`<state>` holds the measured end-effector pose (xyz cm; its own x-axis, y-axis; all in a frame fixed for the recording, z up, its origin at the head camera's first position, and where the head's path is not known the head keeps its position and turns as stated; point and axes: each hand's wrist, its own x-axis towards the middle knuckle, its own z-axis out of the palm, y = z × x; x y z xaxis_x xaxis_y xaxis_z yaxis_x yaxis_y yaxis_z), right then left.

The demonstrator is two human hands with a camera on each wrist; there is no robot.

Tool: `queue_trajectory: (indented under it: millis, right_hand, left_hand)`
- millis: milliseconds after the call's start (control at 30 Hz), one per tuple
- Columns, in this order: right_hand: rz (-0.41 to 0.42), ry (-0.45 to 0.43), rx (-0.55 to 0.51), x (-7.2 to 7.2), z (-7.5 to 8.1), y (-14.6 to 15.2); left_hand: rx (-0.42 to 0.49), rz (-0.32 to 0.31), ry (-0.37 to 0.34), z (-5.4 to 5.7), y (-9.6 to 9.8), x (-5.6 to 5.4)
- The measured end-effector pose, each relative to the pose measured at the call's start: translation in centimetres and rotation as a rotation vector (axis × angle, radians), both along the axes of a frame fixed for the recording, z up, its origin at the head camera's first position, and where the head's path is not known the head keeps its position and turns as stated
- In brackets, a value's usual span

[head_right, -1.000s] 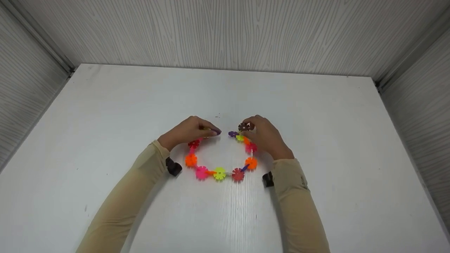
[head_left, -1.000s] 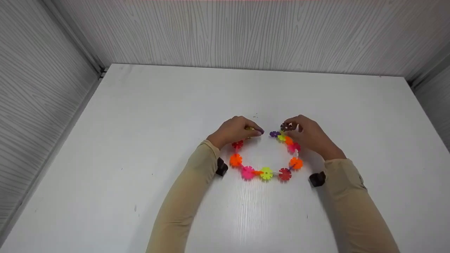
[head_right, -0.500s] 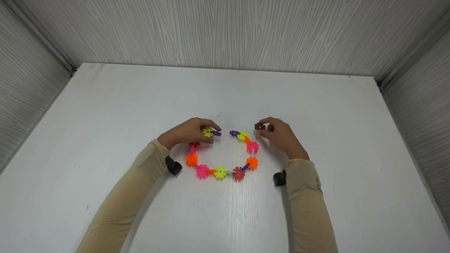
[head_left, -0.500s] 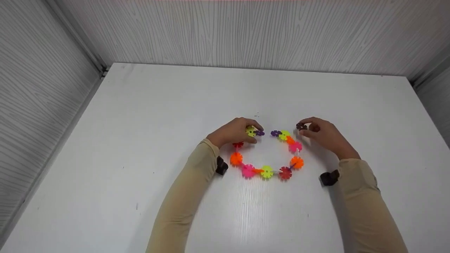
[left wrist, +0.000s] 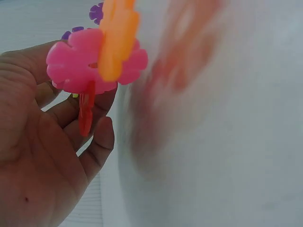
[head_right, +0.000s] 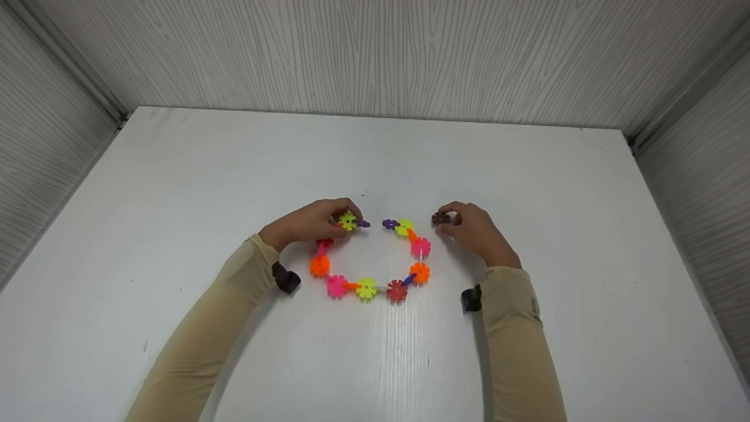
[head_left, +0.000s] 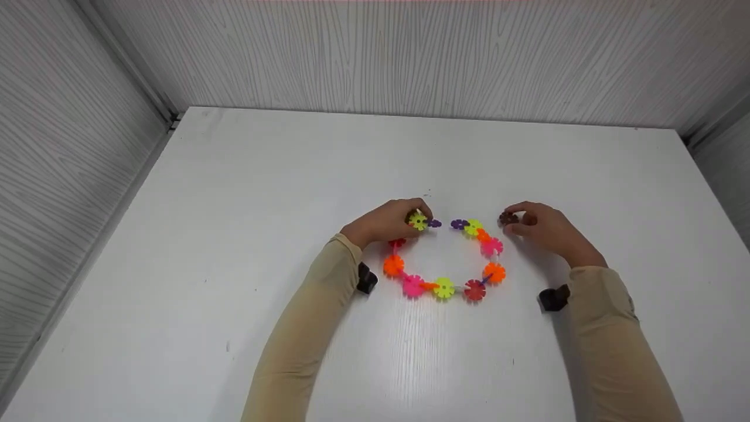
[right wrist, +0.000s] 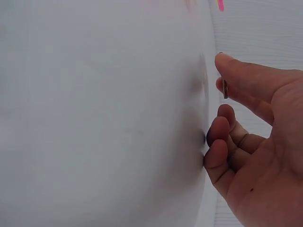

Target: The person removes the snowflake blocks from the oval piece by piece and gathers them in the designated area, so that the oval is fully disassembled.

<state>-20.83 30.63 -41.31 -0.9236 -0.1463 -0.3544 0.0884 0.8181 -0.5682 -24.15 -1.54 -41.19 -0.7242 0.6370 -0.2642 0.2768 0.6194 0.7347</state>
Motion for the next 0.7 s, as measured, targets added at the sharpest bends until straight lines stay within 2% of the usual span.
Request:
queue_trajectory:
  millis: [100,500,700]
  right_hand:
    - [0.007,-0.012,0.003,0.05,0.00,0.10]
    - [0.049,0.004,0.040,0.09,0.36,-0.06]
    - [0.060,0.006,0.040,0.07,0.28,0.01]
  left_hand:
    - [0.013,-0.004,0.018,-0.08,-0.12,0.00]
    - [0.027,0.069,-0.022,-0.11,-0.33,-0.11]
    - [0.037,0.082,-0.022,0.13,-0.30,-0.01]
